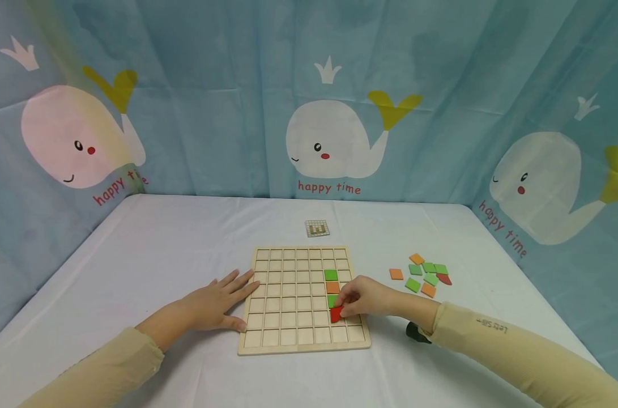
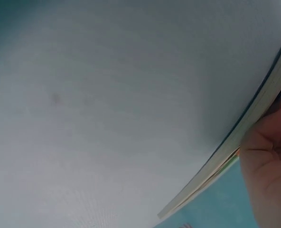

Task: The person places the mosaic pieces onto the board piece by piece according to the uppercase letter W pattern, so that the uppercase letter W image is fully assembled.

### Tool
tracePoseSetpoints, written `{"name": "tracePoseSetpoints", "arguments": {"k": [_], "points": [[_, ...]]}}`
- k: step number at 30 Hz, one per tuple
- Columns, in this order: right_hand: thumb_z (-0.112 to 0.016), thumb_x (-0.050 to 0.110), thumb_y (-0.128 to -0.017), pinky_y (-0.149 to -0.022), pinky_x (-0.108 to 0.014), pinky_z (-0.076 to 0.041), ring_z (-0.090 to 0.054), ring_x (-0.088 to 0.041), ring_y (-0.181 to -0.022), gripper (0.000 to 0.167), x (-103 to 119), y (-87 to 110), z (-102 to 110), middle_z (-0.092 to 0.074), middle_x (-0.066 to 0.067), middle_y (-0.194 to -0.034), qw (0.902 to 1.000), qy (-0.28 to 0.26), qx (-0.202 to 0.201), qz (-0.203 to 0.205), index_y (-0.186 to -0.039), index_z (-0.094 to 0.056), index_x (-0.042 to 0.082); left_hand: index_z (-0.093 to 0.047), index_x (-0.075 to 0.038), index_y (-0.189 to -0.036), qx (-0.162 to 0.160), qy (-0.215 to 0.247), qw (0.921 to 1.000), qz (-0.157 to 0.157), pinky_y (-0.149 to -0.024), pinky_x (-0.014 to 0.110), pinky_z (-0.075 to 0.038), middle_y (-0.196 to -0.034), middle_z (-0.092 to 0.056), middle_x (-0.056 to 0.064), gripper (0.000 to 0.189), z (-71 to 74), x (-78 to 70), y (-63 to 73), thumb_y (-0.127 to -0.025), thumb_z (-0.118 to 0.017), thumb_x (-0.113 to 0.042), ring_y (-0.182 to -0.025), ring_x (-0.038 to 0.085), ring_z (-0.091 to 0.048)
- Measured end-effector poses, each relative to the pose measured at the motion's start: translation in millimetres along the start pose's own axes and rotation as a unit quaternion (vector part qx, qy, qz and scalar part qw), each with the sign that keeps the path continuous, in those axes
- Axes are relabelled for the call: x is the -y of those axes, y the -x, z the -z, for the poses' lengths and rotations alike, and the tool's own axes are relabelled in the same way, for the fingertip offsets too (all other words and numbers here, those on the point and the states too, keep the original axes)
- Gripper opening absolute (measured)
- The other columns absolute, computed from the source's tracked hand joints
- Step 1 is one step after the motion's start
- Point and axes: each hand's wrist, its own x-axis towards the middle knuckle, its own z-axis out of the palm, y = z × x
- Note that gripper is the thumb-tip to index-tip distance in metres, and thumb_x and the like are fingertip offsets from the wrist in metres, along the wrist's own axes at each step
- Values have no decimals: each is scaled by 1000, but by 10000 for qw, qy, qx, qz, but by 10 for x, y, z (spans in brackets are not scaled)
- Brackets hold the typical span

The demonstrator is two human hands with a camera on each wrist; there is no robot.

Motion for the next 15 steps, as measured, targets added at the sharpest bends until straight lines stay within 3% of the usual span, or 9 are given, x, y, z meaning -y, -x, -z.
{"name": "tracePoseSetpoints", "arguments": {"k": [15], "points": [[-72,-1,-85,-61,-17,-45,-51,-3,-66,6,-17,-11,-2,-60,8,-72,9997,-39,136,212,-91,-73,-1,-27,-8,-154,-2,27,10000,4,-106,67,-22,-161,-11,15,95,1,-5,2,-83,-56,-65,-143,46,-12]]}}
